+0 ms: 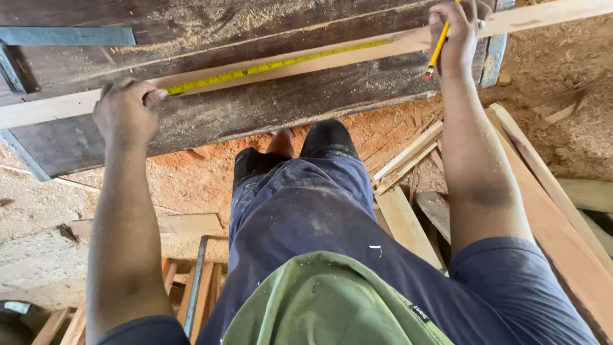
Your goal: The person measures thin wooden strips on a workbench with a tape measure and marks measured points with a pencil. They reposition each strip, pull the tape to different lengths, and mark several boards one after another.
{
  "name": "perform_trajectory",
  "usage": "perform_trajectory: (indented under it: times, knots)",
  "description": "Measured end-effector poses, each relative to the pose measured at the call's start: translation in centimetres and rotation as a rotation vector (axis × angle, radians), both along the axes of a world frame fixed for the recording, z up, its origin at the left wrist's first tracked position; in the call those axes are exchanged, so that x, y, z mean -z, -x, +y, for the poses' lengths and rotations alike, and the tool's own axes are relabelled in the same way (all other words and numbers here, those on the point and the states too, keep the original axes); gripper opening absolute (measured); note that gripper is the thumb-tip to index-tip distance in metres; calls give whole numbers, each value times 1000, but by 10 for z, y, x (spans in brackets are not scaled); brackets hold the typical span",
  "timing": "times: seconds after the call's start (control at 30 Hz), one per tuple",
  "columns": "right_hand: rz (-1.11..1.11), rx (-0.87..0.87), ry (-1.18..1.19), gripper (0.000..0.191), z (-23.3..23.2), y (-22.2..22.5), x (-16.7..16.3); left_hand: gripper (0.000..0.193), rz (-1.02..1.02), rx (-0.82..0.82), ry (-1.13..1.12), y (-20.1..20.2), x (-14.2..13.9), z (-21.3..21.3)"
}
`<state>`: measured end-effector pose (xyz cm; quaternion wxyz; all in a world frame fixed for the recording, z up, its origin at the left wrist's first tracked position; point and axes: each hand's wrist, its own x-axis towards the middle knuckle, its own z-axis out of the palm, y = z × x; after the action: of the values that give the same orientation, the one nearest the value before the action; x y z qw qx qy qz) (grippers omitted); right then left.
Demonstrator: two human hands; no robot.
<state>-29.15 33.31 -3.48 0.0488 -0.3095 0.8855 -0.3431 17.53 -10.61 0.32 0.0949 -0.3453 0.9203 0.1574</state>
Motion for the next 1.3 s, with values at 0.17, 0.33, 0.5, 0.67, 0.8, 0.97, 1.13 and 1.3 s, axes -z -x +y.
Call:
perform_trajectory:
  times: [0.17, 0.33, 0.5, 0.67, 0.8, 0.97, 1.13, 1.3]
  knots:
    - [-80, -280, -62, 11, -3, 2, 11, 16, 12, 58, 127, 21, 12, 7]
    - [-27, -368, -209, 18, -6, 4, 16, 19, 7, 73, 160, 25, 17, 14]
    - [-260, -123, -504, 23, -18, 2, 18, 16, 47, 46, 114, 23, 21, 14]
    - [-342, -157, -479, 28, -16, 7, 12, 23, -63, 13, 82, 27, 25, 14]
    - [-375, -182, -466, 32, -13, 8, 8, 25, -32, 76, 275, 28, 30, 21]
    - [-377, -198, -461, 37, -14, 2, 1, 21, -49, 39, 308, 25, 41, 28]
    - [-379, -207, -449, 42, -16, 1, -4, 23, -77, 21, 325, 31, 48, 26]
    - [-358, -224, -417, 47, -14, 0, 1, 17, -111, -42, 211, 39, 44, 30]
